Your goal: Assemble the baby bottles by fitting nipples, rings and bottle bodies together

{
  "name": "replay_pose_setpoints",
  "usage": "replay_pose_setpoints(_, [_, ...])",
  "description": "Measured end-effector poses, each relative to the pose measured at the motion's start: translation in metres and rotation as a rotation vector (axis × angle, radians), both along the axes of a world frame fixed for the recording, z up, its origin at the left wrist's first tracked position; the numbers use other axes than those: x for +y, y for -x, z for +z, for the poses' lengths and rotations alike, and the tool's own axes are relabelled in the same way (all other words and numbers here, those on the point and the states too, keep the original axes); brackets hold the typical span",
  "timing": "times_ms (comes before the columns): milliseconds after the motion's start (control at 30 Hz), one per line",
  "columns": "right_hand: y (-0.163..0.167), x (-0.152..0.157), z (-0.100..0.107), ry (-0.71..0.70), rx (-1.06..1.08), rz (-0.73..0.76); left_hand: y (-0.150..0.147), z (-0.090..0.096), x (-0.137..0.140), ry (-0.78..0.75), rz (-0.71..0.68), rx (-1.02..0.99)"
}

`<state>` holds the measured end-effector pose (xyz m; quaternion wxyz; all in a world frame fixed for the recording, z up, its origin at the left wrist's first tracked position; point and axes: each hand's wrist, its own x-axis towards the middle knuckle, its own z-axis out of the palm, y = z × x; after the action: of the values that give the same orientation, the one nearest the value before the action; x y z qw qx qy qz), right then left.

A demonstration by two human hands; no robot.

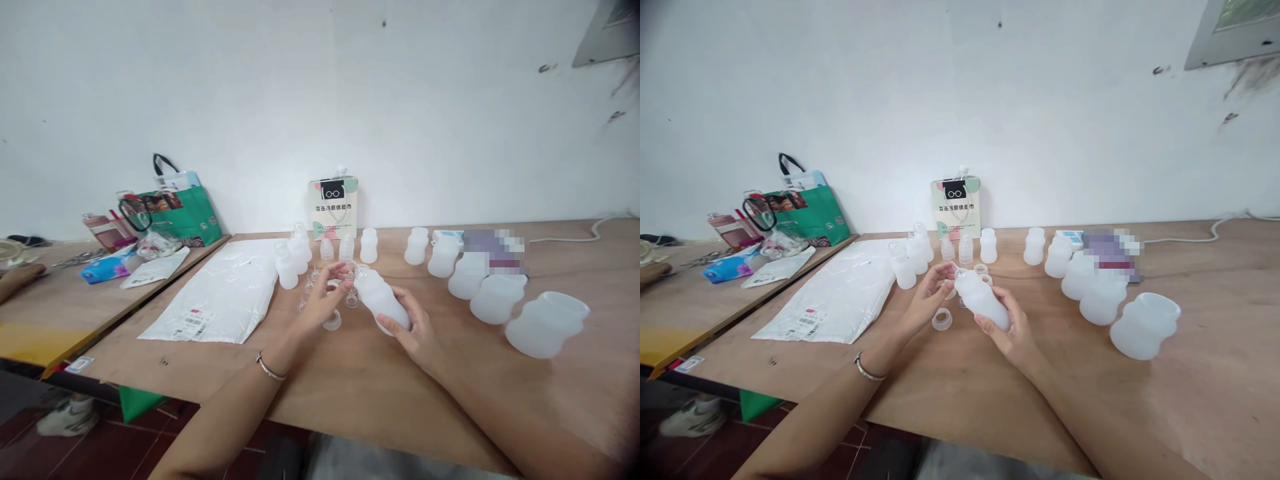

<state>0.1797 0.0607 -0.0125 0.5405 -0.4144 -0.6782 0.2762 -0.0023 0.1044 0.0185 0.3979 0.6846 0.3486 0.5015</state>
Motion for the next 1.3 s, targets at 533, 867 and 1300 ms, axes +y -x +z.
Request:
replay_pose_setpoints(533, [0.009,0.001,-0.002,0.035,-0.010,-0.060,-0.012,0.001,-0.005,0.098,-0.032,-0.134])
replay_pose_setpoints(867, [-0.008,0.006,0.005,0.658,0.383,0.677,-0.012,0.009,-0.020,0.109,-0.245,-0.127])
replay_pose_setpoints(1300, [-0.011,0.010,-0.004,0.696,0.499,0.853,-0.010,0.009,-0.020,0.090,-0.380,-0.126])
